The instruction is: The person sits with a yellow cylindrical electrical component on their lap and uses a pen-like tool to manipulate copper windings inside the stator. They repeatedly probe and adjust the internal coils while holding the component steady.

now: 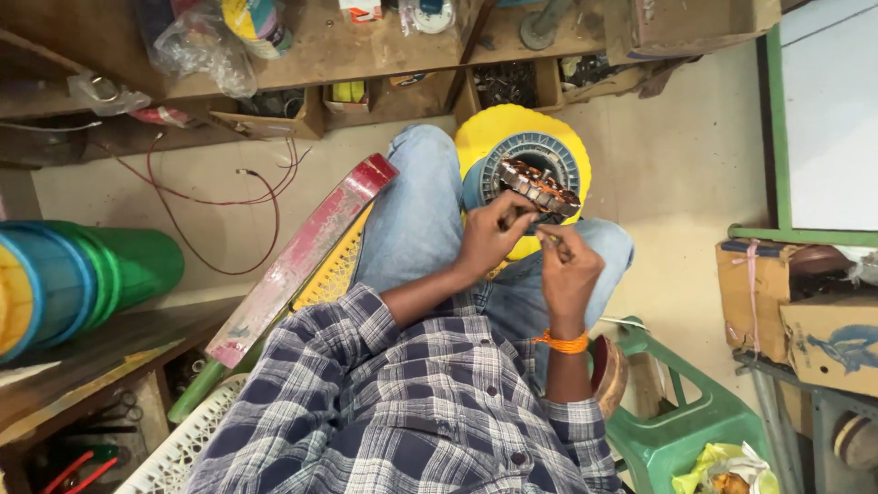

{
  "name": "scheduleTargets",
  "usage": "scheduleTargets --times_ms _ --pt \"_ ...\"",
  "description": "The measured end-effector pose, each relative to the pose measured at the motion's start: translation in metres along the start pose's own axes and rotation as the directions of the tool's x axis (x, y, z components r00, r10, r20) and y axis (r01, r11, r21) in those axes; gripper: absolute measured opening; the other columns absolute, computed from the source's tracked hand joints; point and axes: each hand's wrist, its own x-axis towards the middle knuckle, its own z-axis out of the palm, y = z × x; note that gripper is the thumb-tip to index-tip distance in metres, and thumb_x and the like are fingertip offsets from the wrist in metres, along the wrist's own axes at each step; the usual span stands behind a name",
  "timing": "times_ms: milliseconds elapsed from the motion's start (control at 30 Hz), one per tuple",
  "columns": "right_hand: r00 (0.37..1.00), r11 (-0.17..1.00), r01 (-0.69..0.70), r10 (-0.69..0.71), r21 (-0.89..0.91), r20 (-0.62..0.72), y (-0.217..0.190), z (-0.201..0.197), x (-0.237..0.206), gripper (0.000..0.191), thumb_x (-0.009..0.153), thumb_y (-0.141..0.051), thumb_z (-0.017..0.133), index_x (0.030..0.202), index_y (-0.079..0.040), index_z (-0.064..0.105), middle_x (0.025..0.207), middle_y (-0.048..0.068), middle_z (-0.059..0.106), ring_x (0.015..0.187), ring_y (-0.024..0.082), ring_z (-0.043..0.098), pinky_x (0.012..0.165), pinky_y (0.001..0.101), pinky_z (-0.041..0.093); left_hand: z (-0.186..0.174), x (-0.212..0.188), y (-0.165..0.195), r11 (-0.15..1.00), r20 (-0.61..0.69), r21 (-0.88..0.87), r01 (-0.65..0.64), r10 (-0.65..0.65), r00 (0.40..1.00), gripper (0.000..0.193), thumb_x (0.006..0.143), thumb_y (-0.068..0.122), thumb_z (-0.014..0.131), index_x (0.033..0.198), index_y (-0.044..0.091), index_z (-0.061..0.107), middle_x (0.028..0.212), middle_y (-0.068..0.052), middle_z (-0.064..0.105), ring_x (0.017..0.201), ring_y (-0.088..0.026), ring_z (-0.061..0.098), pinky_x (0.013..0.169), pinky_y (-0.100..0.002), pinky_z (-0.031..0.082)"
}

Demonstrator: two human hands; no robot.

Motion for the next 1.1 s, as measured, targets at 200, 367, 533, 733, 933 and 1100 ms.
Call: scheduleTargets --times_ms 200,367,533,733,933,1100 --pt "0.999 1.000 0.006 -0.007 -0.028 -0.046 0.003 -0.002 -0.013 0.011 0.089 -0.001 0.079 0.099 0.000 0.074 0.062 -0.003 0.033 0.059 0.005 0.028 0.052 0.0273 0.024 -0.026 0.012 -0.001 0.673 0.247 0.273 -0.687 0.642 0.726 0.014 0.090 0.013 0.081 0.102 0.011 0.074 0.072 0.000 0.062 0.066 -0.018 0.060 0.059 -0.034 0.047" --pt "1.000 0.999 0.020 -0.021 -0.043 -0.015 -0.003 -0.012 -0.017 0.013 0.086 -0.002 0.080 0.099 -0.001 0.078 0.059 -0.003 0.035 0.056 0.005 0.029 0.051 0.0276 0.025 -0.036 0.019 -0.002 0.532 0.355 0.283 -0.798 0.715 0.602 0.030 0.082 0.012 0.080 0.112 0.010 0.078 0.070 0.001 0.058 0.065 -0.017 0.058 0.059 -0.033 0.047" --pt "0.999 0.997 0.029 -0.027 -0.069 0.032 -0.015 -0.014 -0.017 0.011 0.086 -0.002 0.080 0.096 -0.002 0.077 0.059 -0.001 0.039 0.055 0.007 0.033 0.051 0.0288 0.028 -0.034 0.021 -0.006 0.547 0.331 0.241 -0.801 0.730 0.598 0.025 0.083 0.015 0.081 0.107 0.009 0.077 0.070 0.000 0.058 0.065 -0.017 0.058 0.058 -0.033 0.046" --pt "0.965 0.930 0.263 -0.260 -0.256 0.047 -0.035 -0.021 0.010 0.011 0.086 -0.002 0.081 0.096 -0.004 0.078 0.070 0.008 0.049 0.060 0.017 0.043 0.058 0.0340 0.036 -0.015 0.010 -0.020 0.871 0.131 0.059 -0.488 0.478 0.869 0.011 0.093 0.013 0.080 0.100 0.009 0.073 0.078 -0.002 0.065 0.064 -0.013 0.061 0.059 -0.031 0.048" --pt "0.945 0.927 0.326 -0.317 -0.184 0.079 -0.039 -0.004 0.062 0.007 0.092 -0.002 0.077 0.098 -0.002 0.074 0.080 0.009 0.062 0.064 0.015 0.052 0.060 0.0319 0.043 0.009 -0.002 -0.016 0.978 -0.045 -0.201 0.051 -0.061 0.997 0.009 0.092 0.007 0.076 0.090 0.004 0.068 0.062 0.005 0.057 0.058 0.000 0.047 0.052 -0.024 0.038" --pt "0.987 0.999 0.033 -0.027 -0.033 0.157 -0.022 -0.004 0.092 0.005 0.096 -0.004 0.073 0.100 0.000 0.074 0.075 0.003 0.066 0.066 0.004 0.054 0.059 0.0239 0.044 0.017 0.005 -0.010 0.930 -0.034 -0.328 0.168 -0.189 0.981 0.012 0.091 0.004 0.074 0.085 0.002 0.064 0.061 0.008 0.048 0.059 0.001 0.038 0.051 -0.023 0.030"
